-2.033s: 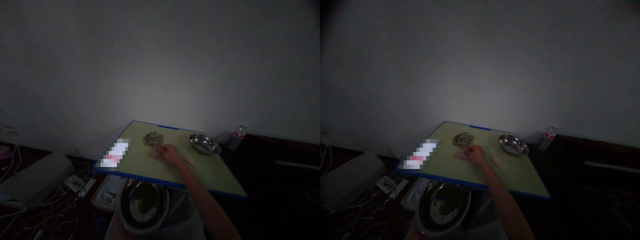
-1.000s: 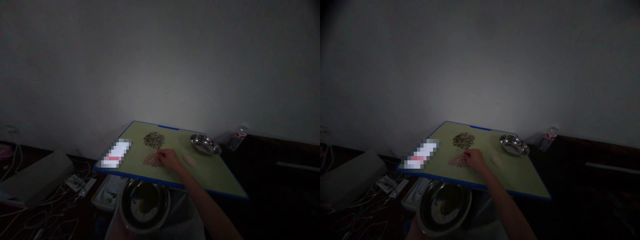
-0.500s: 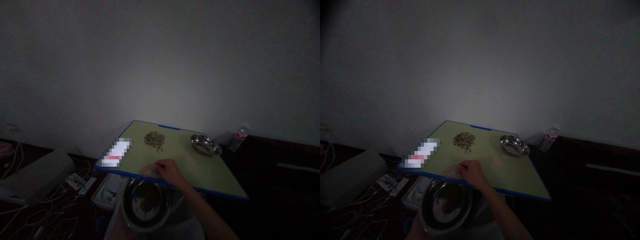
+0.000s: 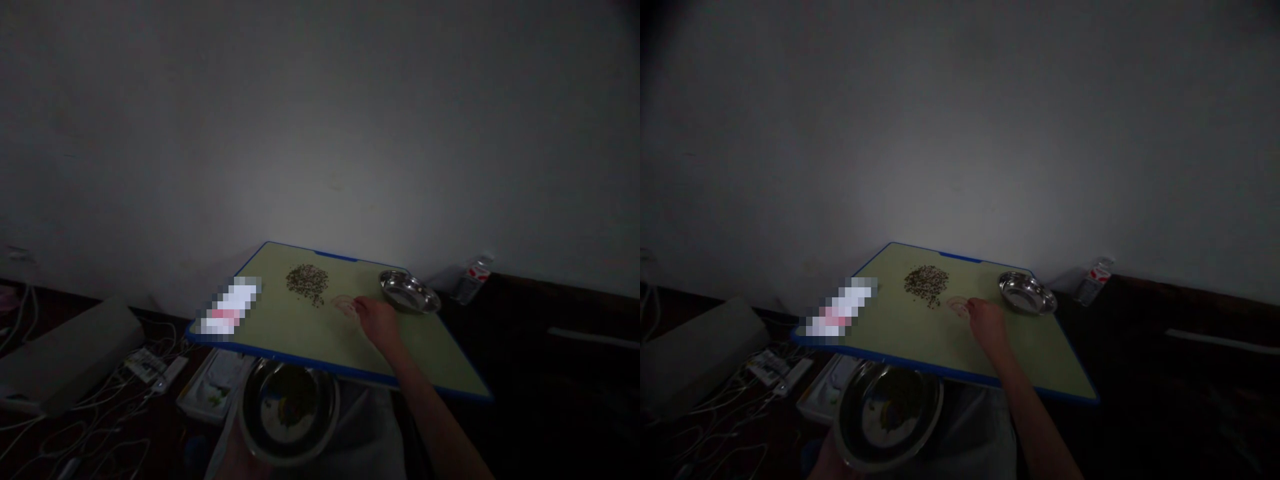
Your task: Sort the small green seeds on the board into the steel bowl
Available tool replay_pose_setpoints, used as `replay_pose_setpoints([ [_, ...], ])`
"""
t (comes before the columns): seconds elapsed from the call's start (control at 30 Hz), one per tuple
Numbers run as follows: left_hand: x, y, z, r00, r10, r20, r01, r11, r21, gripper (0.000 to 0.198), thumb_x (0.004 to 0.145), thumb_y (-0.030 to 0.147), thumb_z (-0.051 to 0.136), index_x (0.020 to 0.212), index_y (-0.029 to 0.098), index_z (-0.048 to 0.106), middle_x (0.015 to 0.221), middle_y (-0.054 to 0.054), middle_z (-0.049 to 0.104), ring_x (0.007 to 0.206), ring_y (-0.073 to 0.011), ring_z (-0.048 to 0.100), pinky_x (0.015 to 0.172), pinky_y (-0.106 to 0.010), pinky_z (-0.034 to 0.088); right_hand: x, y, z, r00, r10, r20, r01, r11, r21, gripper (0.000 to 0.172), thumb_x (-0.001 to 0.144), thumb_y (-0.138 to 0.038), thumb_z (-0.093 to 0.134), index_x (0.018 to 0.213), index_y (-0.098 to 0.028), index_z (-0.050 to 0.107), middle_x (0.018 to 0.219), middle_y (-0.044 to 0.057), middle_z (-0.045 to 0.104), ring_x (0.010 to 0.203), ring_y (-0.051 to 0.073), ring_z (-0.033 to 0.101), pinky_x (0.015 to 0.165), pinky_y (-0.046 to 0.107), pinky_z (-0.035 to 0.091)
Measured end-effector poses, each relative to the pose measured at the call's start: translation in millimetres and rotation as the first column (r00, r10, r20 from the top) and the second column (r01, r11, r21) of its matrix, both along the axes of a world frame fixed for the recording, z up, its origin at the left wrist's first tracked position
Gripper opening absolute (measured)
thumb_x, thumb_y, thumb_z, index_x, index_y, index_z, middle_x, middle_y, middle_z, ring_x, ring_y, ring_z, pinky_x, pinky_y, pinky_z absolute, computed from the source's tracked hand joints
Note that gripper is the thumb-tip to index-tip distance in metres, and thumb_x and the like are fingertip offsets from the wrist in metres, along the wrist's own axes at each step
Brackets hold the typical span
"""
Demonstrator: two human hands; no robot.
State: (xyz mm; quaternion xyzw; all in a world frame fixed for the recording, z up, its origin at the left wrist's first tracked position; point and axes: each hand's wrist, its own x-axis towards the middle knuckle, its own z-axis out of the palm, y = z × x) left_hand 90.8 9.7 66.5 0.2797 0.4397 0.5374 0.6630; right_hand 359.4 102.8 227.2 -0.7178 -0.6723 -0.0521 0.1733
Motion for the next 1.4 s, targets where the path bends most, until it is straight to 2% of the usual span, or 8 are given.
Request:
replay_pose_setpoints([
  [0.1, -7.7, -0.2, -1.3, 0.997, -0.046, -0.069, 0.048, 0.999, 0.023, 0.081, 0.060, 0.100, 0.051, 0.103, 0.038, 0.079, 0.076, -0.011, 0.081, 0.115, -0.0463, 0.075, 0.101, -0.068, 0.059, -1.2, 1.6, -0.9, 0.991, -0.006, 0.131, 0.010, 0.999, -0.031, 0.033, 0.108, -0.020, 0.049, 0.112, -0.019, 0.082, 0.113, 0.015, 0.083, 0.101, 0.024, 0.079, 0.083, 0.028, 0.052],
  [0.3, -17.2, -2.7, -10.7, 0.995, -0.087, 0.047, 0.089, 0.995, -0.038, 0.070, 0.069, 0.093, 0.053, 0.095, 0.034, 0.080, 0.081, -0.012, 0.085, 0.132, -0.0438, 0.067, 0.110, -0.066, 0.055, -11.1, 3.4, -8.0, 0.981, 0.049, 0.187, -0.040, 0.998, -0.049, 0.032, 0.109, -0.022, 0.048, 0.113, -0.020, 0.080, 0.118, 0.015, 0.081, 0.102, 0.024, 0.078, 0.085, 0.028, 0.052],
  [0.63, -9.2, -3.6, 20.8, 0.981, -0.075, 0.181, 0.087, 0.994, -0.060, 0.055, 0.051, 0.092, 0.073, 0.060, 0.038, 0.069, 0.089, -0.010, 0.087, 0.126, -0.0472, 0.071, 0.111, -0.066, 0.055, -21.9, 4.8, 3.2, 0.967, 0.113, 0.228, -0.092, 0.991, -0.100, 0.035, 0.109, -0.019, 0.045, 0.116, -0.017, 0.079, 0.115, 0.015, 0.081, 0.104, 0.024, 0.077, 0.084, 0.028, 0.051],
  [0.8, -8.9, -4.6, 25.2, 0.997, -0.027, 0.072, 0.023, 0.998, 0.051, 0.059, 0.072, 0.089, 0.058, 0.087, 0.036, 0.079, 0.075, -0.011, 0.083, 0.128, -0.0455, 0.070, 0.108, -0.067, 0.057, -22.4, 0.7, 4.0, 0.960, 0.136, 0.246, -0.109, 0.987, -0.117, 0.035, 0.108, -0.017, 0.045, 0.115, -0.018, 0.079, 0.112, 0.016, 0.081, 0.102, 0.024, 0.077, 0.084, 0.028, 0.051],
  [0.97, -7.7, -4.2, 22.2, 0.999, -0.026, 0.019, 0.025, 0.999, 0.048, 0.076, 0.074, 0.090, 0.051, 0.121, 0.036, 0.078, 0.094, -0.013, 0.086, 0.129, -0.0471, 0.069, 0.107, -0.070, 0.057, -25.9, -4.1, 3.3, 0.952, 0.156, 0.264, -0.130, 0.985, -0.113, 0.036, 0.108, -0.016, 0.044, 0.113, -0.017, 0.079, 0.109, 0.016, 0.081, 0.100, 0.024, 0.077, 0.084, 0.029, 0.052],
  [1.1, -4.7, -2.3, 22.8, 0.998, 0.045, 0.032, -0.046, 0.999, 0.025, 0.081, 0.059, 0.092, 0.065, 0.115, 0.038, 0.080, 0.088, -0.011, 0.086, 0.122, -0.0496, 0.072, 0.106, -0.070, 0.057, -30.8, -4.4, 3.3, 0.953, 0.179, 0.245, -0.153, 0.981, -0.121, 0.033, 0.106, -0.015, 0.046, 0.113, -0.018, 0.079, 0.107, 0.015, 0.081, 0.097, 0.024, 0.077, 0.082, 0.029, 0.052],
  [1.27, 2.6, -1.0, 40.8, 0.994, 0.079, 0.073, -0.081, 0.996, 0.025, 0.071, 0.065, 0.090, 0.063, 0.107, 0.037, 0.082, 0.085, -0.010, 0.085, 0.119, -0.0470, 0.074, 0.101, -0.067, 0.061, -35.3, -3.6, 2.6, 0.952, 0.184, 0.246, -0.157, 0.980, -0.123, 0.034, 0.108, -0.017, 0.045, 0.113, -0.018, 0.078, 0.107, 0.015, 0.081, 0.097, 0.024, 0.076, 0.081, 0.029, 0.051],
  [1.4, 4.2, 0.4, 36.6, 0.995, 0.083, 0.061, -0.085, 0.996, 0.034, 0.073, 0.070, 0.091, 0.055, 0.112, 0.036, 0.079, 0.094, -0.009, 0.087, 0.110, -0.0448, 0.077, 0.098, -0.065, 0.063, -39.7, -2.6, 3.3, 0.951, 0.184, 0.250, -0.156, 0.979, -0.127, 0.035, 0.107, -0.015, 0.044, 0.113, -0.017, 0.078, 0.108, 0.016, 0.081, 0.097, 0.025, 0.076, 0.080, 0.029, 0.050],
])
